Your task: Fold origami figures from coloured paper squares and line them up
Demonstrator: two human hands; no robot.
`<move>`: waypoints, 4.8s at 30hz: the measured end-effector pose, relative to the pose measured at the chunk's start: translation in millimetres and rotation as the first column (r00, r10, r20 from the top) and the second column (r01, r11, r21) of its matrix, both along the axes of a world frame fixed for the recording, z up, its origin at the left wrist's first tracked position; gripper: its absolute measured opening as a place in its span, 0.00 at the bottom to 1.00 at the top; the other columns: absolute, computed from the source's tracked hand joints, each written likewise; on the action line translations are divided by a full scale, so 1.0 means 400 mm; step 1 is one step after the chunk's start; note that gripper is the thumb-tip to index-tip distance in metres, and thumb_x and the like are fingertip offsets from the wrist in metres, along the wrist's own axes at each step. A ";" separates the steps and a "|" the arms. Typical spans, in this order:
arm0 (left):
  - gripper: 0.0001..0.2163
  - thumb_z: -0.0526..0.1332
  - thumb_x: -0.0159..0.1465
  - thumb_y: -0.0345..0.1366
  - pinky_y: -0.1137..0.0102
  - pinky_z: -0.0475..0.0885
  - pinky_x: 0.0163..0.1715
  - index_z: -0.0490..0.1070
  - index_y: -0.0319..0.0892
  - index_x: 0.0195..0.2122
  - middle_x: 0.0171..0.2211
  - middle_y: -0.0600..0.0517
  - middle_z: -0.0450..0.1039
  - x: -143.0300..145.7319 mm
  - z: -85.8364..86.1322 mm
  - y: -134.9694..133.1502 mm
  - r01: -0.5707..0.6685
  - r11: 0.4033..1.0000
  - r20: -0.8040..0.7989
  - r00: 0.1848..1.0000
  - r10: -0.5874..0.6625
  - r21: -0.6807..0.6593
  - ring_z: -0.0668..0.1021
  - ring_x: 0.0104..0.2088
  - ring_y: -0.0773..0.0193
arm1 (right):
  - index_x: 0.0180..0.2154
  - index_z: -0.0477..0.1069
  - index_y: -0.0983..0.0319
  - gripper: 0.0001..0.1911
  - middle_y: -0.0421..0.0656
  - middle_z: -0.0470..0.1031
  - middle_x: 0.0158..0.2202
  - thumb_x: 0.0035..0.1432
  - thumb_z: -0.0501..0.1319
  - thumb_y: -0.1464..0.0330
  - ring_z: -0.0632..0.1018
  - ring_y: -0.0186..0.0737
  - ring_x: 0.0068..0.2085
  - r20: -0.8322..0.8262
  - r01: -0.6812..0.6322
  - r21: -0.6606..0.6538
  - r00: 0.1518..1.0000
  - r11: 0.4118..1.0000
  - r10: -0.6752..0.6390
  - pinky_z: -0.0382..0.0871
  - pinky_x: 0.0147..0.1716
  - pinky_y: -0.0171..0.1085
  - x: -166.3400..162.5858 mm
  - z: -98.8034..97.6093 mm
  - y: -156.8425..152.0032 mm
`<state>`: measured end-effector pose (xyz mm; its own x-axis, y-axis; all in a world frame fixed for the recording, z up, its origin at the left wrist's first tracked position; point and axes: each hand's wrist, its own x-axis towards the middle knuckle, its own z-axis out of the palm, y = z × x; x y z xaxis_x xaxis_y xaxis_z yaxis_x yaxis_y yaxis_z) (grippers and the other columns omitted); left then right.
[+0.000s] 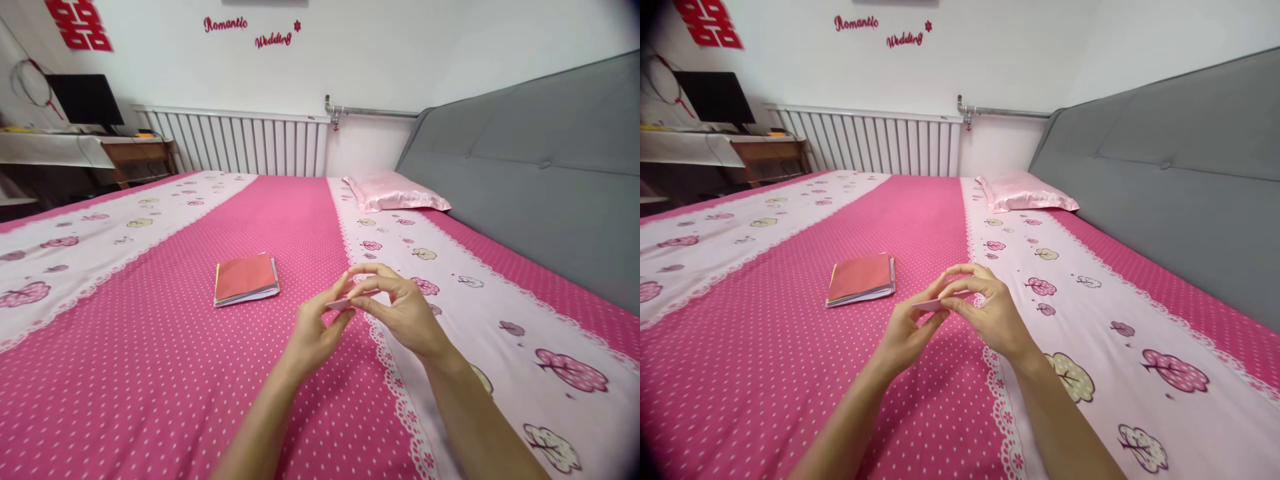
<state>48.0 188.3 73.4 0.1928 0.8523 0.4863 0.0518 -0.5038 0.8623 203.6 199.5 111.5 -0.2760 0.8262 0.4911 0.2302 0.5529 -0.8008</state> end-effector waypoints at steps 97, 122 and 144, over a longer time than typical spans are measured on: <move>0.26 0.49 0.61 0.24 0.62 0.73 0.40 0.52 0.46 0.60 0.45 0.47 0.74 0.059 -0.039 -0.018 -0.386 0.918 -0.170 0.902 0.397 0.094 0.77 0.40 0.61 | 0.42 0.70 0.58 0.17 0.38 0.75 0.37 0.50 0.61 0.78 0.76 0.35 0.38 -0.072 0.294 0.248 0.956 0.923 -0.286 0.74 0.38 0.36 -0.072 -0.065 -0.003; 0.35 0.66 0.51 0.26 0.76 0.68 0.31 0.54 0.42 0.59 0.25 0.57 0.72 -0.003 0.025 0.002 0.257 0.855 0.603 0.794 0.079 -0.451 0.73 0.25 0.73 | 0.36 0.75 0.56 0.07 0.43 0.68 0.50 0.51 0.63 0.67 0.72 0.42 0.46 0.101 0.067 0.086 0.992 0.994 -0.076 0.66 0.48 0.47 -0.031 -0.046 0.022; 0.10 0.68 0.48 0.36 0.71 0.71 0.28 0.76 0.37 0.30 0.26 0.48 0.77 0.021 0.008 -0.003 0.226 0.818 0.305 0.950 -0.065 -0.529 0.75 0.23 0.68 | 0.26 0.74 0.62 0.09 0.38 0.72 0.22 0.48 0.65 0.62 0.70 0.31 0.23 -0.211 0.091 -0.321 0.964 0.943 -0.164 0.66 0.22 0.32 -0.024 -0.038 0.023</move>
<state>56.3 187.0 76.6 0.2712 0.9625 -0.0066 -0.2497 0.0770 0.9652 194.0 208.5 96.3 -0.0677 0.9668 0.2465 0.0705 0.2511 -0.9654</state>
